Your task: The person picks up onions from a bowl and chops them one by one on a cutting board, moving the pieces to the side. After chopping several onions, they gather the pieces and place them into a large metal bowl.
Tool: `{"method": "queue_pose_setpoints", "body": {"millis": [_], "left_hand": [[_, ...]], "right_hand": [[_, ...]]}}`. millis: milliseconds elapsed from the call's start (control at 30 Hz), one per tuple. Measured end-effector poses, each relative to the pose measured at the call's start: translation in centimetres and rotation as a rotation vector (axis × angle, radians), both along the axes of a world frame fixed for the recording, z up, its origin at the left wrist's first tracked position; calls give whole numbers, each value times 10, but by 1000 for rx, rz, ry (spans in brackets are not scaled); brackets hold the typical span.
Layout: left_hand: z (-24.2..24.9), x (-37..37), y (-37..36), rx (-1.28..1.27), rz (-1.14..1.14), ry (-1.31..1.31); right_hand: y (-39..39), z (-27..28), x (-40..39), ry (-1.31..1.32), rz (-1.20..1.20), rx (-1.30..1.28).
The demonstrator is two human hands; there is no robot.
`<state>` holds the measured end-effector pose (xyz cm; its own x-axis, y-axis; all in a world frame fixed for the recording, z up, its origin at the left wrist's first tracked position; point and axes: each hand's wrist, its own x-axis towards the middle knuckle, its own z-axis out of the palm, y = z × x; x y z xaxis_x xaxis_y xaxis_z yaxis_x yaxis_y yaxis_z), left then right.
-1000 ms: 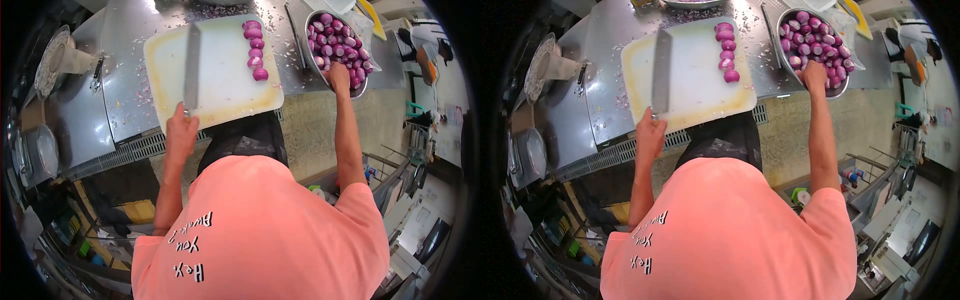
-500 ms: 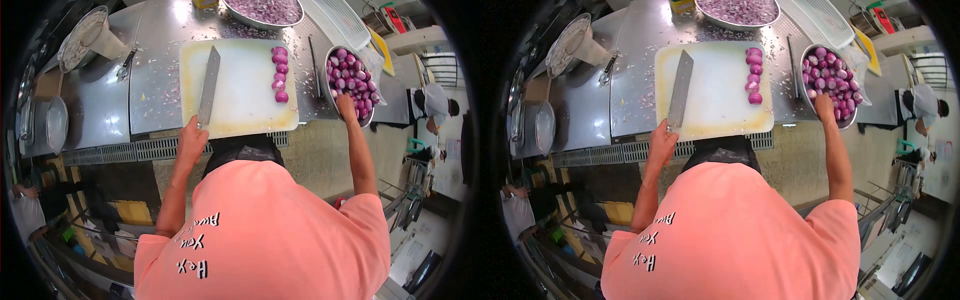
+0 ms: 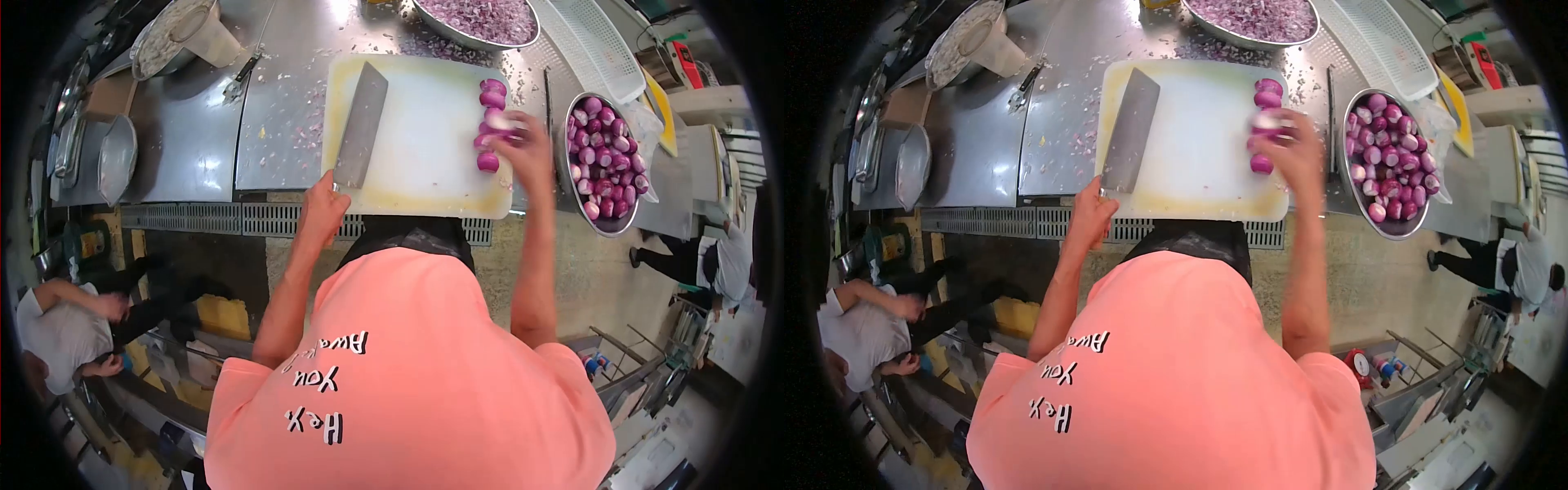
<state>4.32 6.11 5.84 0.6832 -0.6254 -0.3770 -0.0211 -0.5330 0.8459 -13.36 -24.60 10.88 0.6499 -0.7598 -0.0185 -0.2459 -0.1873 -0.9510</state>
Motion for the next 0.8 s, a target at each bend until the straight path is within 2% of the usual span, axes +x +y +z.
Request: {"method": "queue_pose_setpoints", "body": {"millis": [33, 67, 200, 333, 400, 433, 500, 533, 600, 733, 800], "left_hand": [[4, 0, -3, 21, -8, -34], [10, 0, -5, 30, -5, -43], [28, -4, -11, 160, -109, -182], [63, -21, -17, 236, -190, -303], [71, -30, -17, 211, -219, -341], [71, -35, -15, 185, -249, -375], [67, -44, -12, 184, -288, -460], [67, -46, -13, 184, -328, -551], [67, -46, -19, 203, -336, -500], [45, -39, -57, 182, -301, -385], [19, -29, -78, 135, -267, -429]], "right_hand": [[8, -30, 25, 74, 110, -150], [21, -57, 44, -113, 213, 1], [41, -89, 74, -81, 409, -349], [39, -75, 66, -45, 364, -485], [45, -68, 69, -39, 315, -315], [48, -73, 71, -38, 314, -308], [51, -79, 79, 3, 291, -513], [52, -81, 80, -2, 285, -503], [53, -82, 82, 9, 273, -698], [51, -86, 79, -2, 289, -706], [48, -89, 78, -24, 324, -497]]}}
